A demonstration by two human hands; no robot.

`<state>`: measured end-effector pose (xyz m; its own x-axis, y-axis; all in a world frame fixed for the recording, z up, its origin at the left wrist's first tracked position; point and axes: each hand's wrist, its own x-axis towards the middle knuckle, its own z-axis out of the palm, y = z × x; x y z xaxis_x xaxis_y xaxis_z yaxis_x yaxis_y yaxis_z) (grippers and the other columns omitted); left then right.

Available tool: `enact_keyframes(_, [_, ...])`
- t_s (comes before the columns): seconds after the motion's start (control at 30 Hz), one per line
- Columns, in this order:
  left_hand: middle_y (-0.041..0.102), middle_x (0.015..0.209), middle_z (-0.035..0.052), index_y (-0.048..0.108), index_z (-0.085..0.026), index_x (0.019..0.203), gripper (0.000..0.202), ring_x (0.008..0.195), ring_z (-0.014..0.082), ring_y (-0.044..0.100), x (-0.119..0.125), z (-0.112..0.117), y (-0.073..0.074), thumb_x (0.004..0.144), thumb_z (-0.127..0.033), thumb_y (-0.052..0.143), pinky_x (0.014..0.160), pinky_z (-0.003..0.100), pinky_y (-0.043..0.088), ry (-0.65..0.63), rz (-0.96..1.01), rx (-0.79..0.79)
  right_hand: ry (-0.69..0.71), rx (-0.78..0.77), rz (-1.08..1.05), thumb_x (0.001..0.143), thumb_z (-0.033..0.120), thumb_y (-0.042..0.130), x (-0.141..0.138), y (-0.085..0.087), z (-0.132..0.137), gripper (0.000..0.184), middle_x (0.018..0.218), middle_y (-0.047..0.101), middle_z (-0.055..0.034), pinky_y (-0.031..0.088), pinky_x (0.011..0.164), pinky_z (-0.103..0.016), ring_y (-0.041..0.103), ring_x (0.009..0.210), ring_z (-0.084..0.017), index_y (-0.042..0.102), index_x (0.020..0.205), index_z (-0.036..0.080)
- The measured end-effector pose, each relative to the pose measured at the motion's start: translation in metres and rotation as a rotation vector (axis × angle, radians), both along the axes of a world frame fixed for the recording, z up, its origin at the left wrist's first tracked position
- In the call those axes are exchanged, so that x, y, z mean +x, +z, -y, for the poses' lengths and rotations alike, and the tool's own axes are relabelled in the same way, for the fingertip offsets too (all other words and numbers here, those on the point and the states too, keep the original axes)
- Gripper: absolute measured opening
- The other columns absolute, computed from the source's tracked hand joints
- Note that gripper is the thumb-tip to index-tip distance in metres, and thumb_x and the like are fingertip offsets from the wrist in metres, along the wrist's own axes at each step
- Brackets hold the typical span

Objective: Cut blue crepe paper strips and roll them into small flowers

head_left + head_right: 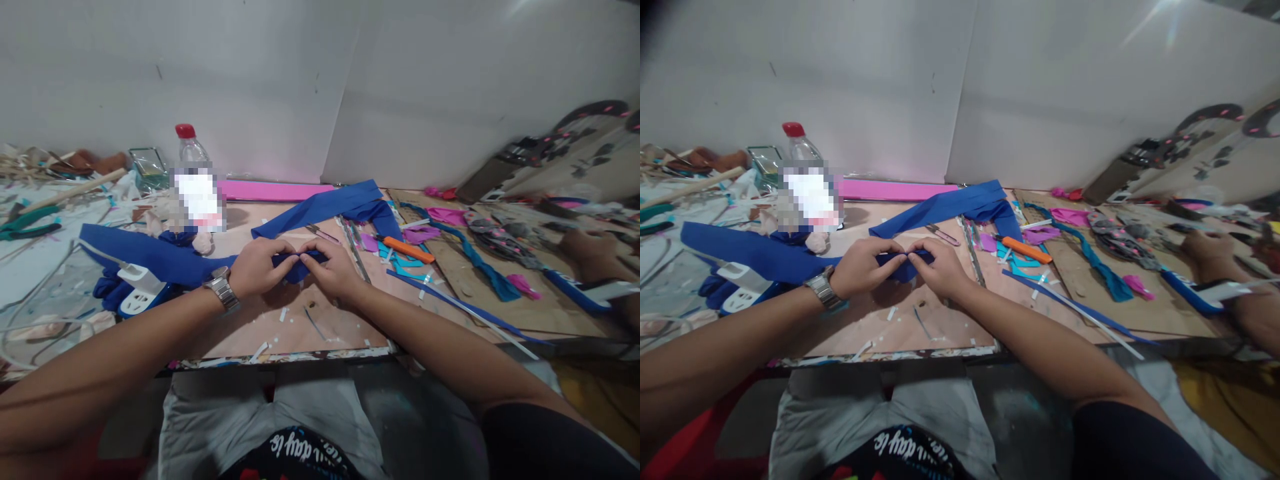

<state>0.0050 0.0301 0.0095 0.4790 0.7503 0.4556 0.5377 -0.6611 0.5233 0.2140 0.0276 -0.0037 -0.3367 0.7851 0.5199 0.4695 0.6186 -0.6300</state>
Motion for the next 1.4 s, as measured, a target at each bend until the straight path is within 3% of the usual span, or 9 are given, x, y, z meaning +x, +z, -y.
enact_keyframes(0.23, [0.08,0.096,0.0048,0.076,-0.02,0.097,0.023,0.087,0.0234,0.072,-0.0008,-0.0007,0.0021,0.09,-0.039,0.064,0.081,0.035,0.05,0.002,0.022,-0.13,-0.024,0.039,0.022,0.093,0.026,0.063,0.0013,0.0024,0.001,0.01,0.09,0.074,-0.0053,0.051,0.082,-0.035,0.068,0.085,-0.021,0.069,0.092,0.02])
enact_keyframes(0.53, [0.079,0.092,0.0034,0.076,-0.02,0.093,0.019,0.082,0.0215,0.07,-0.0011,-0.0014,0.002,0.089,-0.033,0.062,0.076,0.033,0.046,-0.031,-0.026,-0.114,-0.019,0.043,0.02,0.093,0.025,0.063,0.0016,0.0027,0.0022,0.007,0.089,0.074,-0.0046,0.052,0.081,-0.036,0.068,0.085,-0.021,0.069,0.092,0.021])
enact_keyframes(0.77, [0.078,0.092,0.0038,0.075,-0.019,0.093,0.026,0.082,0.0192,0.069,-0.0009,-0.0019,0.0018,0.096,-0.037,0.056,0.078,0.032,0.048,-0.081,0.106,-0.166,0.006,0.085,0.042,0.094,0.027,0.062,0.0032,0.0033,0.002,0.009,0.09,0.073,-0.0052,0.051,0.082,-0.037,0.068,0.086,-0.022,0.069,0.093,0.021])
enact_keyframes(1.4, [0.075,0.082,0.0031,0.075,-0.016,0.086,0.023,0.078,0.0179,0.066,-0.0004,-0.0061,-0.0007,0.091,-0.035,0.062,0.073,0.03,0.048,-0.068,0.207,-0.305,0.092,0.218,0.036,0.093,0.024,0.068,0.0044,0.0026,-0.0005,0.006,0.092,0.076,-0.0057,0.053,0.086,-0.038,0.07,0.088,-0.021,0.073,0.096,0.021])
